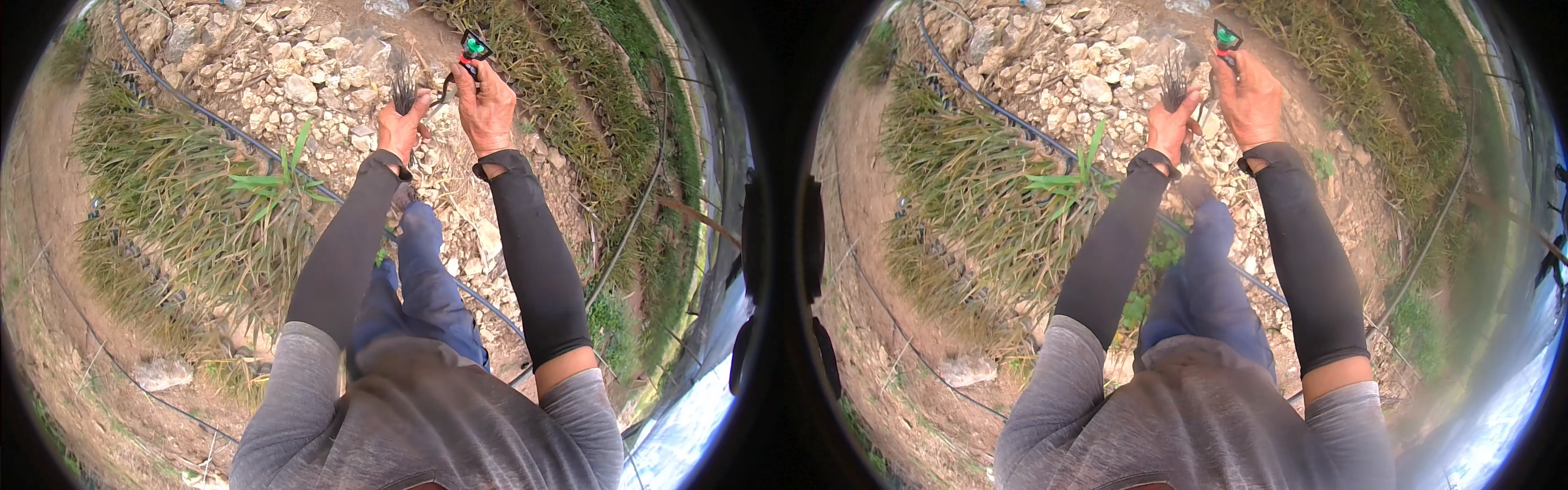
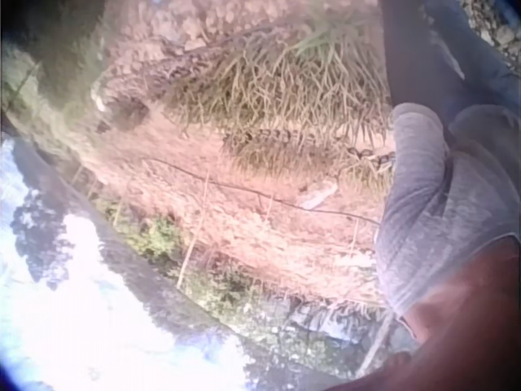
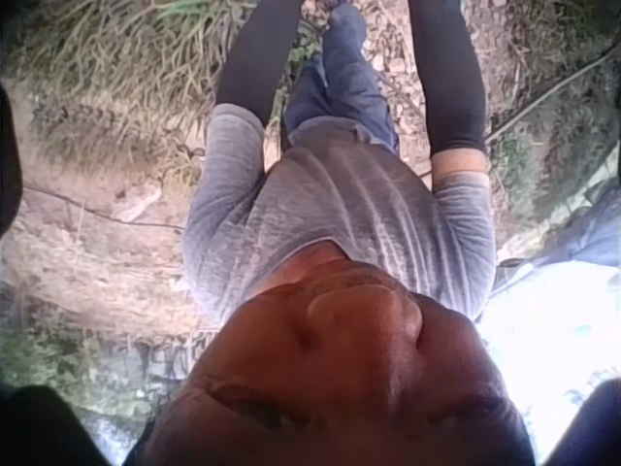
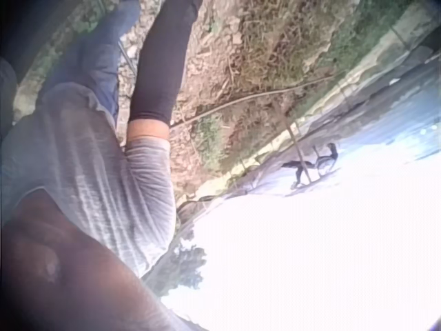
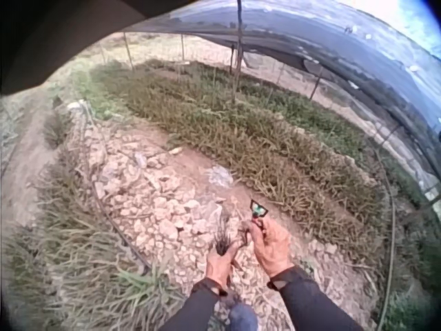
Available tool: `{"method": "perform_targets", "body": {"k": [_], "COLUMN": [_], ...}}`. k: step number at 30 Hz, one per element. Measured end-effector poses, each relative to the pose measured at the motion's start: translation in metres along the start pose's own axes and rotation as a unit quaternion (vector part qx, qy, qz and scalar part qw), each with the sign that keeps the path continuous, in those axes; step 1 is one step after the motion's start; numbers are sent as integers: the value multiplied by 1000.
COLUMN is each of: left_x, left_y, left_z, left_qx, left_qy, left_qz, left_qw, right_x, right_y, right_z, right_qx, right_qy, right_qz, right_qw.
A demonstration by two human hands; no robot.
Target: The person installs drip irrigation emitters onto a black irrigation pipe laid on the ground. They repeatedly pick up small black emitters, align them with the pipe, and press them into place using a handheld green and red tool. The person walks along the pipe, repeating this process at multiple locations.
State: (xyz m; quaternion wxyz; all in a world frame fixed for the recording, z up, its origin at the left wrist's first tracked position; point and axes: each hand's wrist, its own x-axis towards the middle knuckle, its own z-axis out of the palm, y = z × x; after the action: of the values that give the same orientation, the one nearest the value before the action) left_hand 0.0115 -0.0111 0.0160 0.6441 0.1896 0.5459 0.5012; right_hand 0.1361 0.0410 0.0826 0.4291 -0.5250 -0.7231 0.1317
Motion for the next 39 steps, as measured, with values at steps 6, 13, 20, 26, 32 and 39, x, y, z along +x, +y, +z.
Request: {"method": "perform_targets", "body": {"k": [6,13,20,26,32,39], "left_x": [-10,-65,-154,-245,-304,-326], "left_y": [-9,-38,-77,-120,-152,-133], "left_z": [-16,-89,-199,-277,-295,-276], "left_qx": [-13,-14,-24,-56,-135,-225], "left_qy": [18,60,176,286,341,299], "left_qz": [-21,-66,-132,-184,-205,-194], "left_qw": [1000,996,975,939,908,907], "right_x": [7,12,11,-4,-10,-25], "right_y": [2,-24,0,1,-13,-17], "right_z": [-8,-31,-38,-27,-20,-22], "right_qx": [50,102,57,-7,-22,-1], "right_qy": [-102,-202,-218,-186,-128,-233], "right_qz": [23,138,143,153,79,124], "right_qw": [993,964,964,970,988,965]}}
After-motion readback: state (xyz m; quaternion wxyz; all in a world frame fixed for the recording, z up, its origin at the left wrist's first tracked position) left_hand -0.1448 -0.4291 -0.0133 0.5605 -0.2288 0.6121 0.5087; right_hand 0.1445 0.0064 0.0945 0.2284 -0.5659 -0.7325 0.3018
